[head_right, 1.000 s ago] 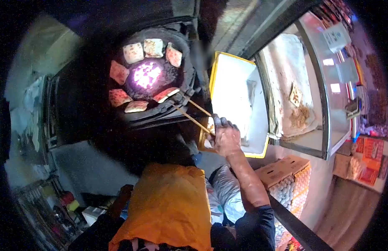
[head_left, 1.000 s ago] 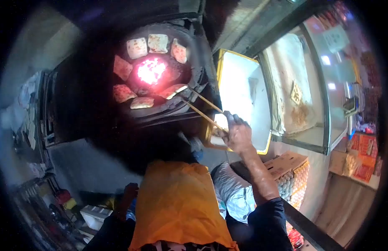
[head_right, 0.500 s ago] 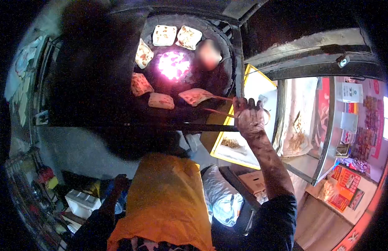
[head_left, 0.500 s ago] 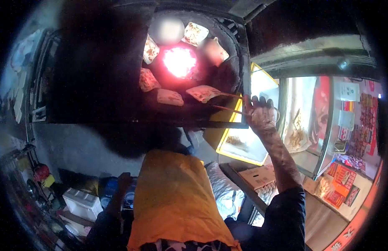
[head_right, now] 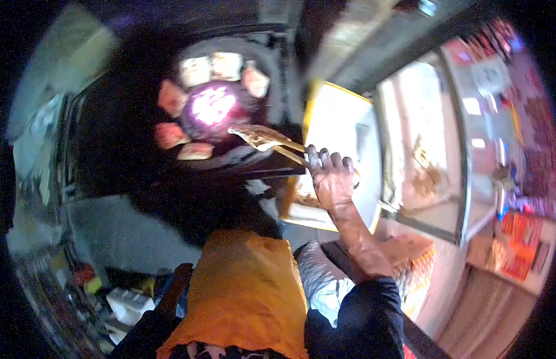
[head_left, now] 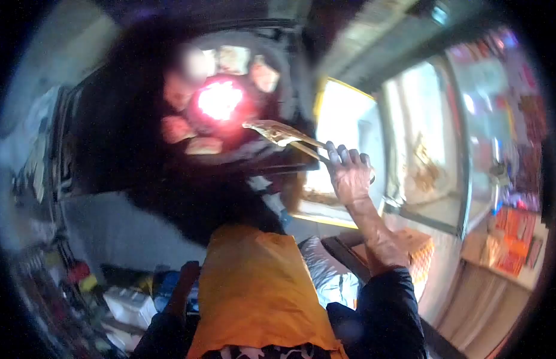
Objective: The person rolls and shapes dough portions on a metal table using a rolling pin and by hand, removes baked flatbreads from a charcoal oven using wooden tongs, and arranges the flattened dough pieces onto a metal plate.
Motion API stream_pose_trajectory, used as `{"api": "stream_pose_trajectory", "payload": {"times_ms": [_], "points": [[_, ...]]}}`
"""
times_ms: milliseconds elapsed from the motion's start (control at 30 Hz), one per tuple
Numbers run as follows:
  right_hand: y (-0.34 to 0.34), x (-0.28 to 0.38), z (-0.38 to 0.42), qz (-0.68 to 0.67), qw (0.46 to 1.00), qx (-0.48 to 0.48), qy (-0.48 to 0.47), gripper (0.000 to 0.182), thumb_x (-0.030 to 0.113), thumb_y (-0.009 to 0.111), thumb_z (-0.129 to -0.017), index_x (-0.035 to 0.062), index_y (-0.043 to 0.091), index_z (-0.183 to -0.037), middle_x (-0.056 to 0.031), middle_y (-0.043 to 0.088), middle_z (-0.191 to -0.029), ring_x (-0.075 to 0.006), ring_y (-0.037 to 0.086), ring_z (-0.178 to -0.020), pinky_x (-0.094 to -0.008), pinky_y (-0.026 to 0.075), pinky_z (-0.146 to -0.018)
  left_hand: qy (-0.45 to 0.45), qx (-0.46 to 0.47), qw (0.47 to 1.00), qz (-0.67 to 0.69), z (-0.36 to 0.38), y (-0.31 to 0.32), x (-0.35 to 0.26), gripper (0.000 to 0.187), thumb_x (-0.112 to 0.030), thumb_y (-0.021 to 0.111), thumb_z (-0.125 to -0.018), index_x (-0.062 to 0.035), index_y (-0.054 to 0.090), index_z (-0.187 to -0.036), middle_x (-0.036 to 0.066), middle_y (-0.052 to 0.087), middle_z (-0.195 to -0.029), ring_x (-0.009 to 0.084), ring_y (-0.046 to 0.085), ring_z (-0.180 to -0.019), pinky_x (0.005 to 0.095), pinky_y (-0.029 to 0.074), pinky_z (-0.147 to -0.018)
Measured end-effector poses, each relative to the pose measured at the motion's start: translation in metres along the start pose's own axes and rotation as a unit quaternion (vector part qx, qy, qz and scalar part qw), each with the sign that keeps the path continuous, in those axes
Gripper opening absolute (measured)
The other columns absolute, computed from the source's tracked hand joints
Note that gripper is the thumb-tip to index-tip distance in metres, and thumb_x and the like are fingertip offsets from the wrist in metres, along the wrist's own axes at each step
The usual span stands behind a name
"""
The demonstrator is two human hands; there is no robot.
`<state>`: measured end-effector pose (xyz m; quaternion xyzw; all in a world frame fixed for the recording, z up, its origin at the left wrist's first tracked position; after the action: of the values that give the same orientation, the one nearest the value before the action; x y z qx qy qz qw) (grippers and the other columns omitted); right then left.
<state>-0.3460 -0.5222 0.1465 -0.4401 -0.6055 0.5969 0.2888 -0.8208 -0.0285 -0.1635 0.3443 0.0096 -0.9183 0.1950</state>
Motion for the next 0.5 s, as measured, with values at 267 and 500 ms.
{"api": "stream_pose_trajectory", "payload": {"times_ms": [267,500], "points": [[-0.041,-0.181,0.163,0.123,0.937,0.074,0.318,0.067,0.033,0.062,-0.093,0.0073,0.038,-0.15,-0.0166,0.057,-0.131,-0.0331,0.057,-0.114,-0.0514,0.043,-0.096,-0.128,-0.031,0.944,-0.303,-0.01,0.15,-0.118,0.029,-0.033,0.061,-0.092,-0.0069,0.064,-0.104,0.007,0.068,-0.089,0.0192,0.066,-0.077,0.0338,0.053,-0.064],[0.02,-0.112,0.189,-0.269,0.833,0.245,0.417,0.09,0.041,0.079,-0.082,0.0055,0.032,-0.151,-0.0235,0.06,-0.128,-0.037,0.062,-0.113,-0.0422,0.051,-0.099,-0.136,-0.032,0.971,-0.193,-0.033,0.109,-0.112,0.018,-0.024,0.06,-0.095,-0.0115,0.064,-0.107,0.006,0.069,-0.088,0.0154,0.065,-0.062,0.0298,0.046,-0.05]]}}
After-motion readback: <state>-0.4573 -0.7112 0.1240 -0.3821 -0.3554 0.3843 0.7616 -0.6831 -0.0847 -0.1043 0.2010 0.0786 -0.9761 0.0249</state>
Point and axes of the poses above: each hand's wrist, its own z-axis away from the middle knuckle, its own y-axis out of the palm, x = y × z, the point moved 4 cm from there along -z, towards the middle knuckle
